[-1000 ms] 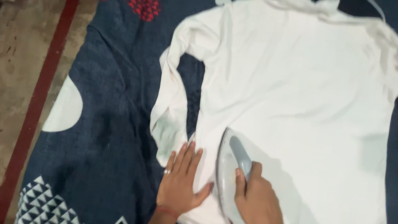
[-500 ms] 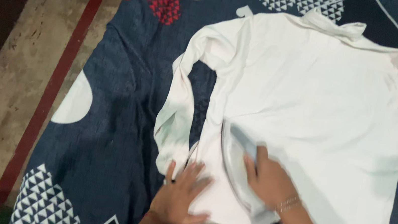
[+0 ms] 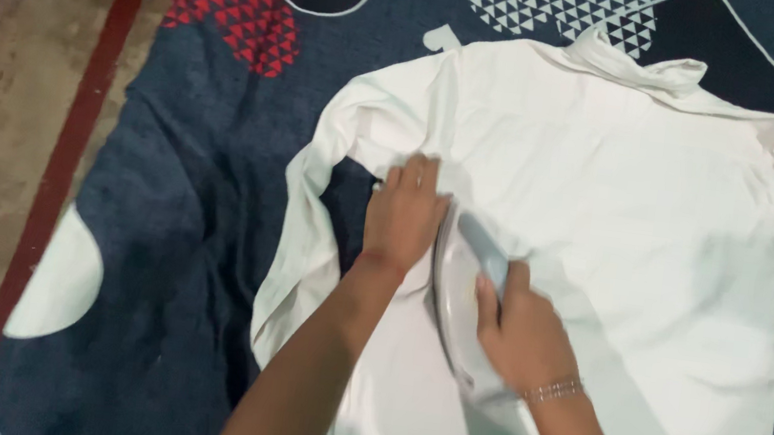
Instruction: The person irons a white long-sleeved shirt on a bed, smoothing the sleeves, back, and front with an electric iron. After ironing, the person folds the shirt and places it on a pile of other clothes.
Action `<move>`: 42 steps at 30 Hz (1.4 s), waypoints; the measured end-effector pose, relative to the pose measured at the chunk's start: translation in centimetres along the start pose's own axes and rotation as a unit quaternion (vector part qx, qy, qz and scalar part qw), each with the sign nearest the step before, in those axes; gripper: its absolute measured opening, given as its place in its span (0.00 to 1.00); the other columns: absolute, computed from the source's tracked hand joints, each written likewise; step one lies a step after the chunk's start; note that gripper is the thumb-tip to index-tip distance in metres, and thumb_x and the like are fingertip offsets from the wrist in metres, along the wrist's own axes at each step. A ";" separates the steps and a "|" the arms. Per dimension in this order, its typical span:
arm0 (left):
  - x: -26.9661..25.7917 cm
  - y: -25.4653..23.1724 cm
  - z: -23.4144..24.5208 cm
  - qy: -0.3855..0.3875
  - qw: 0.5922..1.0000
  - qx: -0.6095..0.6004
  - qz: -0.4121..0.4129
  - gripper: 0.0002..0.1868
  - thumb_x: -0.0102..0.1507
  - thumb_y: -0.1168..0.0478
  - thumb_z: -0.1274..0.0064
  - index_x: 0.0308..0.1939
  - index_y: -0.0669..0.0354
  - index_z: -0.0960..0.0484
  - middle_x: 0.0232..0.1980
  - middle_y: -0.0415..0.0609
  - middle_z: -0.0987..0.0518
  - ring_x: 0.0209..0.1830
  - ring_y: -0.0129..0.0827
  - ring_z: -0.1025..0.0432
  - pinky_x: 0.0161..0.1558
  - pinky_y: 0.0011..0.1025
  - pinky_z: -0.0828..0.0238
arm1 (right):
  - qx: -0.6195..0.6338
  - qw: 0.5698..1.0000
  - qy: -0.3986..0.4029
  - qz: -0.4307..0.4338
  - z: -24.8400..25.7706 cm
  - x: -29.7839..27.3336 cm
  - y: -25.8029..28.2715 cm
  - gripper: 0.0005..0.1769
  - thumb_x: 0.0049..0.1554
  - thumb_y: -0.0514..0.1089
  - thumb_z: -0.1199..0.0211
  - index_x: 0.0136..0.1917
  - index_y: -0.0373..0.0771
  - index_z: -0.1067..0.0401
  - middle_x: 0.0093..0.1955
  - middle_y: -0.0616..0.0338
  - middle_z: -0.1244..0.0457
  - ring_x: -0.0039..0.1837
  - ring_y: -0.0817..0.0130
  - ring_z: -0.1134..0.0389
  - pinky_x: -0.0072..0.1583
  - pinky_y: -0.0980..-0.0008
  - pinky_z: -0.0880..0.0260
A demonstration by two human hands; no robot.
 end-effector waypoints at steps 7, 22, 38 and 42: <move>3.4 6.2 -2.3 0.038 0.979 -0.074 0.186 0.08 0.65 0.56 0.44 0.44 0.52 0.21 0.46 0.46 0.22 0.41 0.45 0.23 0.37 0.42 0.25 | 0.040 0.997 0.072 -0.010 -6.9 -6.9 -8.0 0.34 0.59 0.56 0.50 0.71 0.33 0.44 0.42 0.36 0.31 0.40 0.46 0.22 0.44 0.54 0.19; 18.8 8.1 -11.7 0.055 0.987 -0.068 0.138 0.17 0.60 0.49 0.43 0.48 0.53 0.19 0.52 0.48 0.23 0.52 0.49 0.27 0.53 0.54 0.33 | 0.001 0.987 0.043 -0.153 -0.4 2.4 -3.6 0.29 0.62 0.60 0.51 0.68 0.39 0.41 0.37 0.34 0.31 0.43 0.37 0.26 0.49 0.45 0.26; 10.5 0.6 -11.1 0.023 0.943 -0.297 0.147 0.19 0.65 0.70 0.57 0.61 0.63 0.31 0.61 0.58 0.29 0.66 0.51 0.35 0.67 0.45 0.38 | -0.014 0.990 -0.136 0.021 9.7 21.3 1.3 0.29 0.65 0.61 0.52 0.58 0.29 0.36 0.46 0.24 0.34 0.51 0.26 0.32 0.55 0.37 0.31; 8.6 -2.3 -11.6 0.059 0.995 -0.075 0.006 0.25 0.72 0.54 0.56 0.72 0.58 0.32 0.75 0.54 0.33 0.78 0.47 0.42 0.80 0.53 0.56 | -0.030 0.989 -0.041 -0.137 7.2 10.6 -6.9 0.28 0.65 0.60 0.56 0.61 0.33 0.38 0.40 0.28 0.30 0.47 0.32 0.26 0.52 0.41 0.26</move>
Point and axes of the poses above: each hand's wrist, its own x-axis towards the middle knuckle, its own z-axis out of the back of the hand, y = z × x, the point moved 9 cm from there along x, towards the middle knuckle
